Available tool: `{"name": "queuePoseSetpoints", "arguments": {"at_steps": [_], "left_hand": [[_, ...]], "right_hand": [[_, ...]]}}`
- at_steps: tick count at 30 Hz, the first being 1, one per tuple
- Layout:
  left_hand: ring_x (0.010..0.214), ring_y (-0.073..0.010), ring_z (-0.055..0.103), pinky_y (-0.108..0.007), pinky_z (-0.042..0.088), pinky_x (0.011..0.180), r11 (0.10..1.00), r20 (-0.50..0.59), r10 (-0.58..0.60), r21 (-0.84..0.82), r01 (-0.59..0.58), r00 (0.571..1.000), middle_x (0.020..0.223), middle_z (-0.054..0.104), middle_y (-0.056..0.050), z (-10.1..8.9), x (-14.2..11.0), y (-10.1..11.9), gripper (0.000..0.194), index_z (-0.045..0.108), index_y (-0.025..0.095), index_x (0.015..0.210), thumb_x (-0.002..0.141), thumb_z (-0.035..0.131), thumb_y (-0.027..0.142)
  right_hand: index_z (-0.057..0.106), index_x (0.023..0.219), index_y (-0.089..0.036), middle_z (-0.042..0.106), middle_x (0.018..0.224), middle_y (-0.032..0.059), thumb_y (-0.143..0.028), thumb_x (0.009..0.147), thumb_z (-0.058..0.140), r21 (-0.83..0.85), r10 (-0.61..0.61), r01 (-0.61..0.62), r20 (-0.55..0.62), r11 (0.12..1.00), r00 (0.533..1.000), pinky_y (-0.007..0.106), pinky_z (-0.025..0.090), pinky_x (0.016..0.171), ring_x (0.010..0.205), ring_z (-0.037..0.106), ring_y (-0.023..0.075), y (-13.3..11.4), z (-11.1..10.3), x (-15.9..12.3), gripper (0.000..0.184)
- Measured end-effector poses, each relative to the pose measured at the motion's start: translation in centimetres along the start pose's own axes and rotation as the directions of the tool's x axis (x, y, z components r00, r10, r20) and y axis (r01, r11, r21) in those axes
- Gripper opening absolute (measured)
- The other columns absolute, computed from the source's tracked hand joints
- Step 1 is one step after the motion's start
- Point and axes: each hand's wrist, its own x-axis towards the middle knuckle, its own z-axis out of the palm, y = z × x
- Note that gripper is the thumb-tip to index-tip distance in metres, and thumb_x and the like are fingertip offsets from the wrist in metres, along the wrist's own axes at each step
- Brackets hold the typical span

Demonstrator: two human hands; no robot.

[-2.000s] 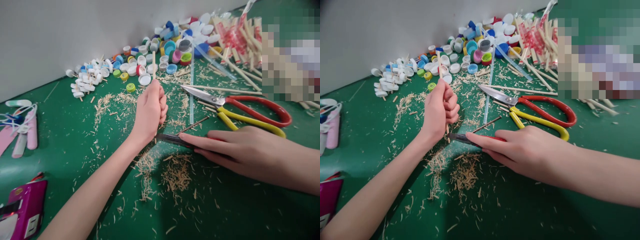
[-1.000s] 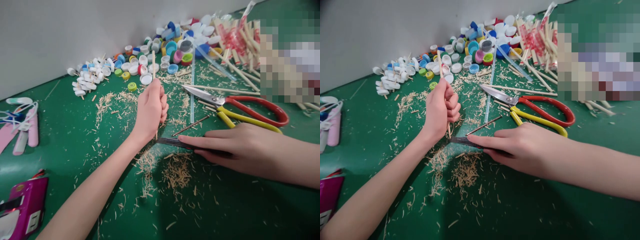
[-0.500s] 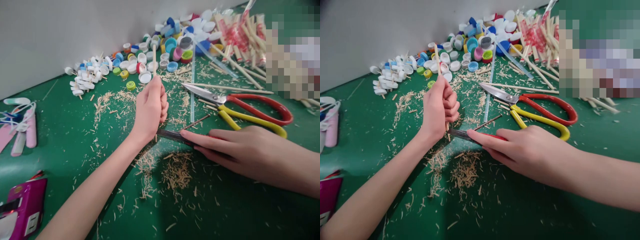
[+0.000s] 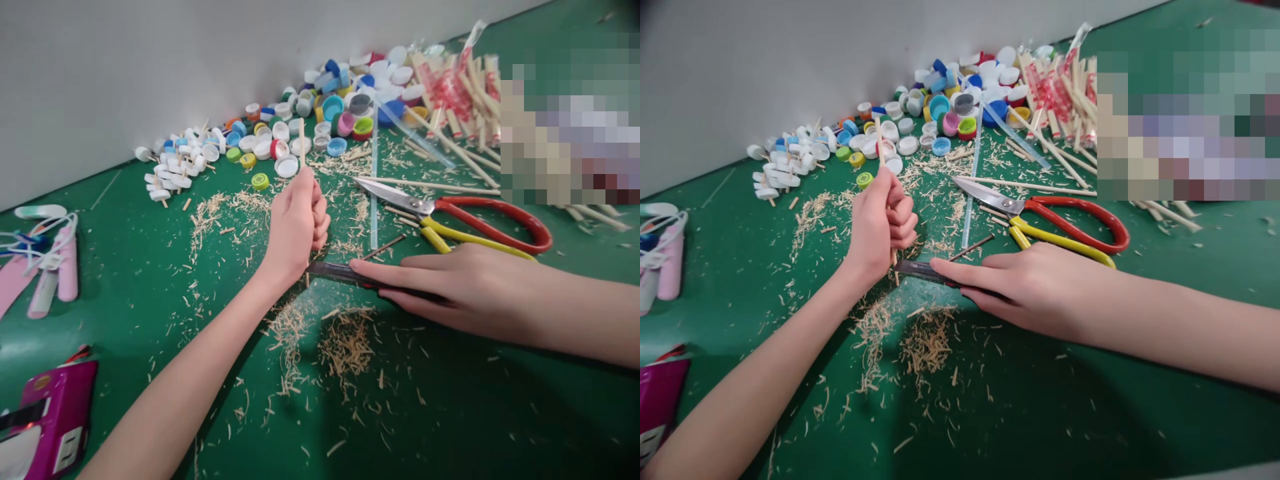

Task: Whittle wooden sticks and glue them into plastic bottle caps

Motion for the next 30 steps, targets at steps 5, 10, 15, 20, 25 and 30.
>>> {"name": "queuePoseSetpoints", "arguments": {"at_steps": [5,10,15,20,25,30], "left_hand": [[0.034,-0.0018,0.017,-0.019,0.009,0.034,0.998,0.001,-0.043,-0.049,0.043,0.999,0.043,0.022,0.01,0.1,-0.1,0.2,0.05,0.031,0.02,0.059,0.085,0.056,0.054],[0.034,-0.0019,0.017,-0.019,0.008,0.034,0.995,-0.022,-0.07,-0.074,0.068,0.997,0.044,0.021,0.01,0.2,-0.2,0.3,0.049,0.033,0.02,0.061,0.085,0.054,0.056],[0.034,-0.0014,0.017,-0.017,0.009,0.035,0.994,-0.028,-0.093,-0.068,0.09,0.995,0.044,0.02,0.01,0.1,-0.1,0.3,0.048,0.032,0.02,0.061,0.087,0.052,0.054],[0.033,-0.0012,0.014,-0.018,0.005,0.035,0.992,0.018,-0.105,-0.074,0.107,0.994,0.043,0.017,0.01,0.0,0.1,0.3,0.049,0.03,0.02,0.06,0.087,0.053,0.053],[0.033,-0.0014,0.013,-0.018,0.005,0.035,0.989,0.031,-0.115,-0.093,0.117,0.993,0.043,0.017,0.011,0.0,0.2,0.2,0.048,0.031,0.02,0.06,0.086,0.055,0.053],[0.033,-0.0014,0.014,-0.017,0.007,0.035,0.993,0.018,-0.107,-0.049,0.107,0.994,0.044,0.017,0.011,0.3,-0.1,0.3,0.048,0.029,0.02,0.06,0.087,0.056,0.05]], "right_hand": [[0.029,0.151,-0.029,0.058,0.067,-0.0055,-0.031,0.101,0.034,-0.059,-0.079,0.081,0.035,0.995,0.996,0.028,0.02,0.047,0.042,0.036,0.0096,-0.2,-0.2,0.0,0.049],[0.03,0.149,-0.033,0.055,0.066,-0.0062,-0.032,0.101,0.036,-0.038,-0.068,0.068,0.003,0.997,0.998,0.029,0.021,0.048,0.044,0.036,0.0096,-0.1,0.1,-0.2,0.049],[0.031,0.148,-0.036,0.056,0.069,-0.0059,-0.033,0.1,0.037,-0.056,0.042,-0.045,-0.06,0.997,0.997,0.028,0.023,0.048,0.048,0.042,0.0099,-0.4,0.5,-0.5,0.048],[0.029,0.149,-0.035,0.051,0.065,-0.0063,-0.033,0.102,0.028,-0.176,0.035,-0.038,-0.024,0.984,0.999,0.03,0.021,0.046,0.043,0.037,0.0123,-0.9,0.3,-0.6,0.047],[0.026,0.15,-0.032,0.055,0.067,-0.007,-0.033,0.103,0.027,-0.135,-0.033,0.032,-0.006,0.99,0.999,0.03,0.021,0.046,0.042,0.035,0.0117,-0.4,0.1,-0.2,0.048],[0.028,0.15,-0.026,0.059,0.069,-0.0056,-0.032,0.102,0.03,-0.089,-0.086,0.091,0.048,0.992,0.995,0.027,0.022,0.046,0.043,0.038,0.0093,-0.1,-0.6,0.4,0.048]]}}
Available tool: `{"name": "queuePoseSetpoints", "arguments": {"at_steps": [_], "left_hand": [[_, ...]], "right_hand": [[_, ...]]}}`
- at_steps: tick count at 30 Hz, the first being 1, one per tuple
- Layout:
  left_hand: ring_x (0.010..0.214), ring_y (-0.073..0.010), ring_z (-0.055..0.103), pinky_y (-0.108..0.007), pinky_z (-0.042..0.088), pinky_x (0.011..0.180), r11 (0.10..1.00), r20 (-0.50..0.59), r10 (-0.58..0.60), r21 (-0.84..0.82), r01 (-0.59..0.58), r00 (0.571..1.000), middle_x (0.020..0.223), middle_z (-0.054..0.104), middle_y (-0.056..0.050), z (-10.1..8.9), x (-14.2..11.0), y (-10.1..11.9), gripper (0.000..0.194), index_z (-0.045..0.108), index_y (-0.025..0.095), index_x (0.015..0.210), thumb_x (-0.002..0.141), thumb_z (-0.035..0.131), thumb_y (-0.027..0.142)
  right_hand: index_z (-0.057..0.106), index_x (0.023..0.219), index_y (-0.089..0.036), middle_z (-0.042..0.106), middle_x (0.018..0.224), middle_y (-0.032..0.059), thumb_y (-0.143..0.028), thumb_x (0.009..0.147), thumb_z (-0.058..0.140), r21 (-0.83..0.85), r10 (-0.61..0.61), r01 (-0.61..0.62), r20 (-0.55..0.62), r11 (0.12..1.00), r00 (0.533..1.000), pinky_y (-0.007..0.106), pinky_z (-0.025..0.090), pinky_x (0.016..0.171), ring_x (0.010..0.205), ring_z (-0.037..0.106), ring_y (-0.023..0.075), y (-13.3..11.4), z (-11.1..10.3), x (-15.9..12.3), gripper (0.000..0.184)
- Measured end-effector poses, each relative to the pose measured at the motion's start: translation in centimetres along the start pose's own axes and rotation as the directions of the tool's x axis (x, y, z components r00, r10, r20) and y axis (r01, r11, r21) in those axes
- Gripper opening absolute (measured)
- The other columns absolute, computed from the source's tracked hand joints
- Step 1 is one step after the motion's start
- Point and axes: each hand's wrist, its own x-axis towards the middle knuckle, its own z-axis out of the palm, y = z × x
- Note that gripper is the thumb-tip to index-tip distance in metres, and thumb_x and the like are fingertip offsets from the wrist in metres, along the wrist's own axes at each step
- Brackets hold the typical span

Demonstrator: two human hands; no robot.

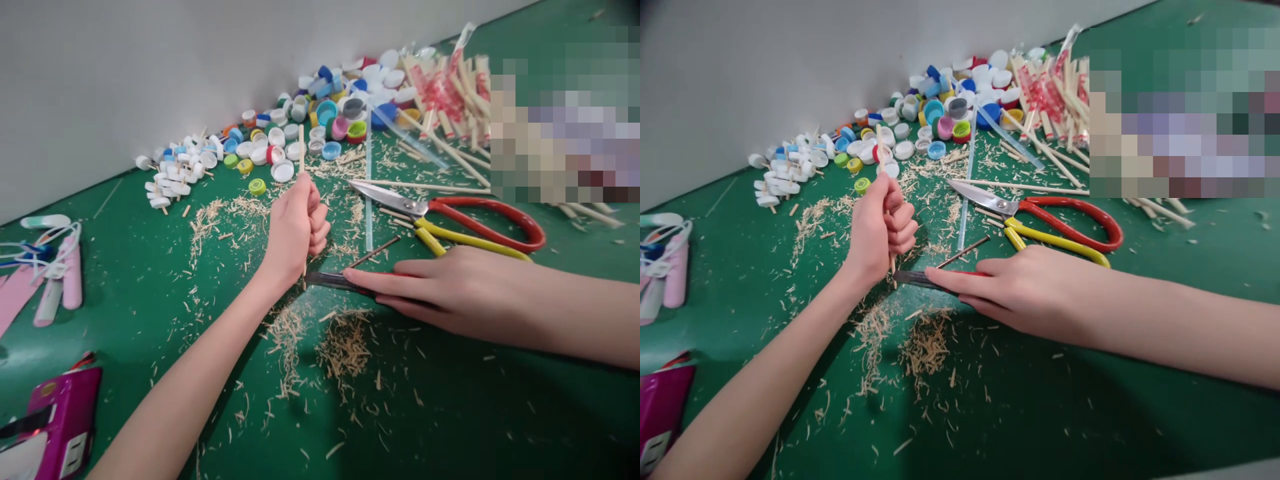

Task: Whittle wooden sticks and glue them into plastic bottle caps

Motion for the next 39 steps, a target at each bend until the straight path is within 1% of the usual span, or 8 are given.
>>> {"name": "queuePoseSetpoints", "arguments": {"at_steps": [7,10,14,18,24,28,32,39], "left_hand": [[0.034,-0.0018,0.014,-0.017,0.009,0.034,0.998,-0.025,-0.003,0.062,0.005,1.0,0.044,0.018,0.01,0.4,-0.1,0.1,0.048,0.028,0.02,0.061,0.087,0.053,0.052],[0.034,-0.0017,0.014,-0.017,0.009,0.034,0.996,-0.007,0.01,0.085,-0.01,1.0,0.044,0.017,0.011,0.3,-0.1,0.1,0.05,0.027,0.02,0.061,0.086,0.053,0.054],[0.034,-0.0017,0.014,-0.017,0.009,0.034,0.994,0.007,0.026,0.107,-0.026,1.0,0.044,0.017,0.011,0.4,-0.2,0.1,0.051,0.026,0.021,0.061,0.085,0.054,0.055],[0.035,-0.0015,0.015,-0.017,0.009,0.034,0.996,-0.025,0.031,0.08,-0.029,0.999,0.046,0.017,0.011,0.4,-0.3,0.0,0.05,0.027,0.021,0.062,0.085,0.055,0.054],[0.036,-0.0027,0.016,-0.019,0.009,0.035,0.985,-0.021,0.122,0.128,-0.119,0.992,0.046,0.018,0.01,0.0,-0.3,-0.4,0.053,0.025,0.021,0.062,0.083,0.055,0.058],[0.035,-0.003,0.017,-0.021,0.008,0.035,0.985,-0.012,0.13,0.112,-0.128,0.991,0.046,0.018,0.01,0.0,-0.3,-0.4,0.053,0.025,0.021,0.061,0.085,0.054,0.058],[0.035,-0.0033,0.017,-0.021,0.008,0.035,0.989,-0.02,0.11,0.102,-0.108,0.994,0.045,0.019,0.009,0.2,-0.2,-0.5,0.051,0.027,0.02,0.06,0.087,0.053,0.055],[0.036,-0.0027,0.017,-0.021,0.008,0.035,0.994,-0.02,0.107,0.033,-0.106,0.994,0.045,0.02,0.009,0.3,-0.3,-0.4,0.046,0.03,0.02,0.058,0.087,0.058,0.043]], "right_hand": [[0.034,0.149,-0.022,0.061,0.072,-0.0016,-0.03,0.103,0.029,0.095,-0.001,-0.005,0.068,0.995,0.998,0.026,0.027,0.048,0.048,0.049,0.0088,0.4,-0.6,0.6,0.047],[0.033,0.149,-0.023,0.06,0.072,-0.0024,-0.032,0.103,0.03,0.108,-0.037,0.032,0.046,0.994,0.998,0.025,0.023,0.047,0.048,0.047,0.0082,0.5,-0.3,0.4,0.047],[0.04,0.146,-0.022,0.056,0.065,-0.0035,-0.03,0.102,0.031,0.054,-0.047,0.045,0.033,0.998,0.998,0.026,0.015,0.046,0.042,0.037,0.0072,0.2,-0.3,0.1,0.045],[0.041,0.145,-0.023,0.055,0.066,-0.0037,-0.031,0.102,0.031,0.05,-0.031,0.029,0.042,0.998,0.999,0.027,0.018,0.046,0.044,0.041,0.0082,-0.2,-0.4,0.1,0.044],[0.029,0.15,-0.028,0.054,0.066,-0.0054,-0.03,0.101,0.035,-0.028,0.071,-0.074,-0.116,0.997,0.991,0.03,0.019,0.048,0.043,0.034,0.0104,-0.5,0.7,-0.5,0.049],[0.026,0.151,-0.028,0.053,0.067,-0.0053,-0.026,0.1,0.035,-0.046,0.05,-0.051,-0.025,0.998,0.998,0.031,0.018,0.047,0.043,0.033,0.011,-0.6,0.7,-0.7,0.052],[0.027,0.151,-0.028,0.053,0.065,-0.0059,-0.03,0.101,0.032,-0.011,0.033,-0.033,-0.013,0.999,0.999,0.03,0.018,0.047,0.043,0.032,0.0105,-0.3,0.3,-0.4,0.05],[0.033,0.149,-0.026,0.057,0.068,-0.0048,-0.03,0.101,0.036,0.074,-0.016,0.013,0.043,0.997,0.999,0.027,0.021,0.046,0.043,0.039,0.0091,0.3,-0.2,0.1,0.048]]}}
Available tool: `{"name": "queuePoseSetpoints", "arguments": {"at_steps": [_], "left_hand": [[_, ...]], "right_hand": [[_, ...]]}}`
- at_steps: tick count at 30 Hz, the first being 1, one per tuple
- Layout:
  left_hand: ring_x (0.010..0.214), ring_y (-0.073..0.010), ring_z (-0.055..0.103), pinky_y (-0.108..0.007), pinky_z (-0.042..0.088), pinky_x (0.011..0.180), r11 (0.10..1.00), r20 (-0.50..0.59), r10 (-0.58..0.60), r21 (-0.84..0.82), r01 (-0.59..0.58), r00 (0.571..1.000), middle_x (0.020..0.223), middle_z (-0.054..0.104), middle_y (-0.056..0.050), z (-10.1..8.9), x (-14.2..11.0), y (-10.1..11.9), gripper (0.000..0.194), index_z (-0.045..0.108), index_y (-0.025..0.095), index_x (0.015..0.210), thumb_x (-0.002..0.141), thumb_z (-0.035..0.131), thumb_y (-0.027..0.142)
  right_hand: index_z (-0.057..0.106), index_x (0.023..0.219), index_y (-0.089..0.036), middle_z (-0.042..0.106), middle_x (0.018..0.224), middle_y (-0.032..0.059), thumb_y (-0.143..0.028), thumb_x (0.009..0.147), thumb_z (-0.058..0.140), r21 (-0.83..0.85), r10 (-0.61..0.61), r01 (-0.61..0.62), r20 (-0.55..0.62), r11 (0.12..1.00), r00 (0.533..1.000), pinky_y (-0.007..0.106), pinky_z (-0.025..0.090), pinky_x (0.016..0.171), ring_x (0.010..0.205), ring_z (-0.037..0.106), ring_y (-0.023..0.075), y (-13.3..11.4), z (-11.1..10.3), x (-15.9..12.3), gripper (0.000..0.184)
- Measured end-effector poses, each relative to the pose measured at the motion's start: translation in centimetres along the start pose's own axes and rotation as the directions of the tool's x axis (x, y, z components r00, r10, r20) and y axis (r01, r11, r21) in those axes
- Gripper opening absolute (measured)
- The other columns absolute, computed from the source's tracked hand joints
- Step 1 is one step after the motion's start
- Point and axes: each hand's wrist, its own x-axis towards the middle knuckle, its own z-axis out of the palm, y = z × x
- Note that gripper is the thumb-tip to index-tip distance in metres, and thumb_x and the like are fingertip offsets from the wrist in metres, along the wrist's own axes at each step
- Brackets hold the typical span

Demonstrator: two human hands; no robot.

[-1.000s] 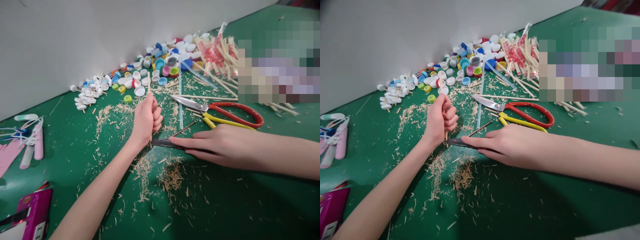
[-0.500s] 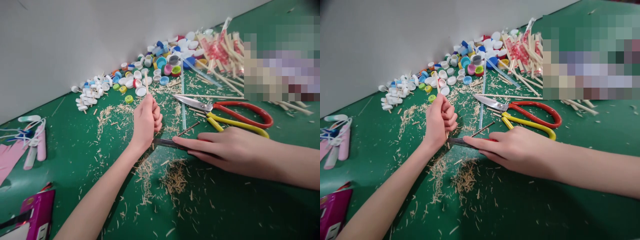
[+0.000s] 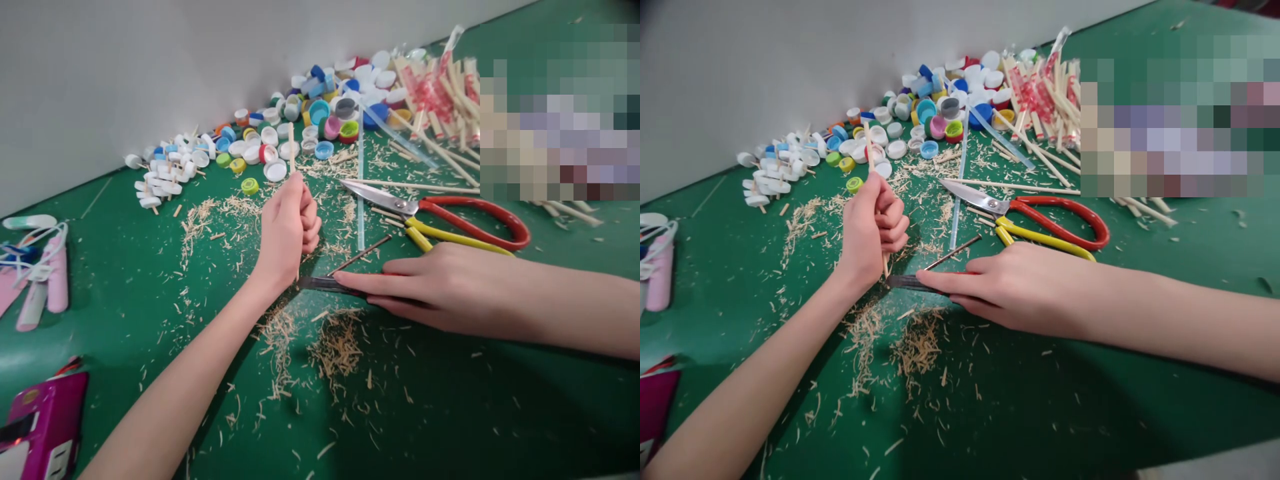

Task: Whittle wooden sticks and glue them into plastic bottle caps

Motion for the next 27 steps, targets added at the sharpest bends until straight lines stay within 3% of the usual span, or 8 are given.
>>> {"name": "queuePoseSetpoints", "arguments": {"at_steps": [8,15,19,27], "left_hand": [[0.036,-0.0028,0.018,-0.021,0.007,0.035,1.0,-0.029,-0.028,-0.011,0.028,0.999,0.047,0.019,0.009,-0.2,0.0,0.1,0.047,0.032,0.02,0.059,0.085,0.059,0.048],[0.036,-0.003,0.017,-0.021,0.008,0.035,1.0,-0.043,-0.022,-0.021,0.021,0.999,0.047,0.019,0.009,-0.2,0.0,0.1,0.048,0.032,0.02,0.06,0.085,0.056,0.053],[0.038,-0.0028,0.015,-0.02,0.007,0.035,1.0,-0.008,0.008,-0.011,-0.008,1.0,0.047,0.019,0.009,-0.3,0.0,0.0,0.05,0.029,0.02,0.059,0.085,0.056,0.054],[0.039,-0.0026,0.015,-0.019,0.008,0.037,0.998,0.012,0.051,0.031,-0.051,0.999,0.049,0.019,0.008,-0.2,0.0,0.1,0.047,0.03,0.019,0.058,0.089,0.053,0.046]], "right_hand": [[0.036,0.148,-0.025,0.056,0.067,-0.004,-0.028,0.1,0.036,-0.007,-0.015,0.016,0.042,1.0,0.999,0.028,0.018,0.045,0.043,0.039,0.0089,-0.1,-0.1,0.0,0.048],[0.028,0.151,-0.029,0.051,0.064,-0.0053,-0.027,0.1,0.034,-0.137,0.066,-0.082,-0.123,0.987,0.99,0.031,0.018,0.048,0.044,0.032,0.0103,-0.9,1.0,-0.8,0.051],[0.03,0.149,-0.031,0.047,0.062,-0.005,-0.03,0.101,0.029,-0.193,0.101,-0.119,-0.099,0.974,0.99,0.031,0.015,0.047,0.042,0.03,0.0115,-1.2,1.2,-1.0,0.048],[0.029,0.15,-0.027,0.051,0.065,-0.0053,-0.027,0.101,0.028,-0.107,-0.008,0.009,0.018,0.994,1.0,0.032,0.015,0.045,0.04,0.034,0.011,-0.4,0.2,-0.4,0.049]]}}
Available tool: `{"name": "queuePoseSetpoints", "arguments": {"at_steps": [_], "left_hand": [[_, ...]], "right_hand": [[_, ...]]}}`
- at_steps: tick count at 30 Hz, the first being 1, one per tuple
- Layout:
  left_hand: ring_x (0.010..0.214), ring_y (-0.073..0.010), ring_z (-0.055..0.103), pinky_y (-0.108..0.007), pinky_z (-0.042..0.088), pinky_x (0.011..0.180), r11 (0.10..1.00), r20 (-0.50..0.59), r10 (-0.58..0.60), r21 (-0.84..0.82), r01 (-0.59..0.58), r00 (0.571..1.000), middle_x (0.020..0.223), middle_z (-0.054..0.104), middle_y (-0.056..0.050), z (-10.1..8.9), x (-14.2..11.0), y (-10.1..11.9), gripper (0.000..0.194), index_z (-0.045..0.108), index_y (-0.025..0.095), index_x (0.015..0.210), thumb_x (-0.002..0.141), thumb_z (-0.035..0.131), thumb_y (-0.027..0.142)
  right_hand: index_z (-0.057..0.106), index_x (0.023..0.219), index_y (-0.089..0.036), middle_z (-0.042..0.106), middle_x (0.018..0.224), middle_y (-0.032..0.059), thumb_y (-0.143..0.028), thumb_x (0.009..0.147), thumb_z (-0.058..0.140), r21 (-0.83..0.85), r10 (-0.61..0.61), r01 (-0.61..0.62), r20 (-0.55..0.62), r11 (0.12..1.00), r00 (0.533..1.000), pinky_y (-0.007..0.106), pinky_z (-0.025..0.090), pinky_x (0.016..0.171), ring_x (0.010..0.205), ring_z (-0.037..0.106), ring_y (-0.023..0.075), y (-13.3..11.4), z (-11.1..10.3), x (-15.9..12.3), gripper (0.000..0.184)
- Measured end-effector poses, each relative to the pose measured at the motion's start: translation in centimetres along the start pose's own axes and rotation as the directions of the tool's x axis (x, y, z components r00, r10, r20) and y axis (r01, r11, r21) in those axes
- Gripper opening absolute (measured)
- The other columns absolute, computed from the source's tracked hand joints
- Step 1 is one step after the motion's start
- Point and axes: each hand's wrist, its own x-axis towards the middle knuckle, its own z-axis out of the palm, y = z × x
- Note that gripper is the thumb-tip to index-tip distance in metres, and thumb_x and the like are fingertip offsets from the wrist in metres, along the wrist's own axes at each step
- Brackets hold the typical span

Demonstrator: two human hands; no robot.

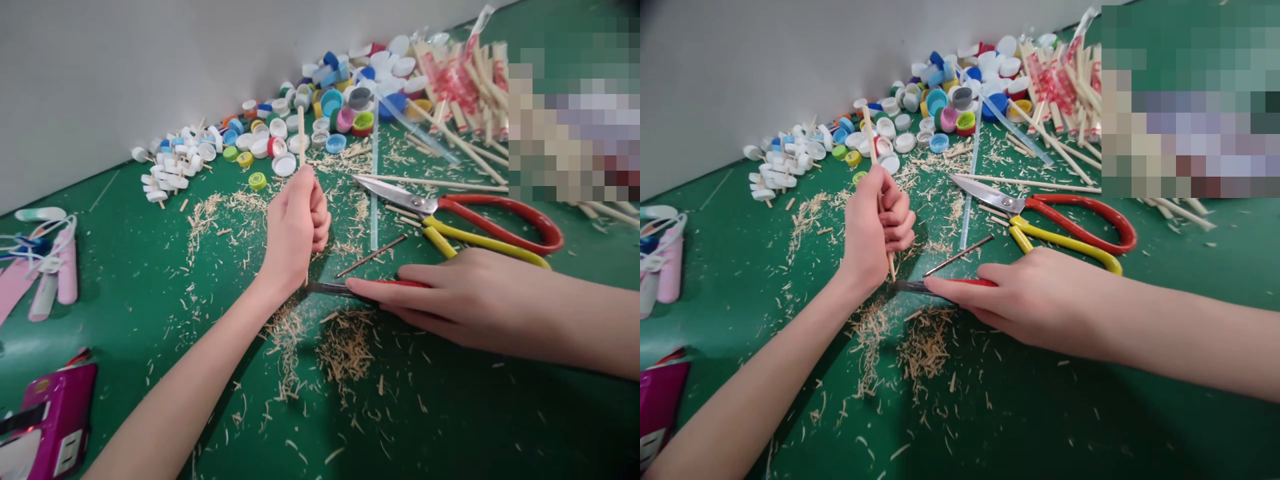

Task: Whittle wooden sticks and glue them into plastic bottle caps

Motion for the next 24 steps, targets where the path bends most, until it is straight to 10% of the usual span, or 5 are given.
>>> {"name": "queuePoseSetpoints", "arguments": {"at_steps": [9,24], "left_hand": [[0.038,-0.0045,0.02,-0.023,0.014,0.036,0.977,0.038,0.099,0.187,-0.104,0.994,0.047,0.025,0.007,-0.6,0.1,-0.5,0.05,0.033,0.021,0.059,0.088,0.046,0.059],[0.047,-0.0065,0.026,-0.024,0.024,0.044,0.906,0.017,0.188,0.384,-0.18,0.982,0.057,0.03,0.004,-1.2,0.2,-0.7,0.05,0.03,0.021,0.065,0.091,0.032,0.063]], "right_hand": [[0.029,0.148,-0.036,0.052,0.063,-0.0069,-0.031,0.101,0.032,-0.015,0.137,-0.141,-0.157,0.99,0.978,0.031,0.021,0.049,0.044,0.036,0.0108,-0.7,1.3,-0.5,0.047],[0.032,0.149,-0.028,0.056,0.068,-0.004,-0.029,0.101,0.037,0.027,0.126,-0.124,-0.091,0.992,0.988,0.026,0.027,0.047,0.045,0.045,0.0087,-0.6,0.5,-0.2,0.049]]}}
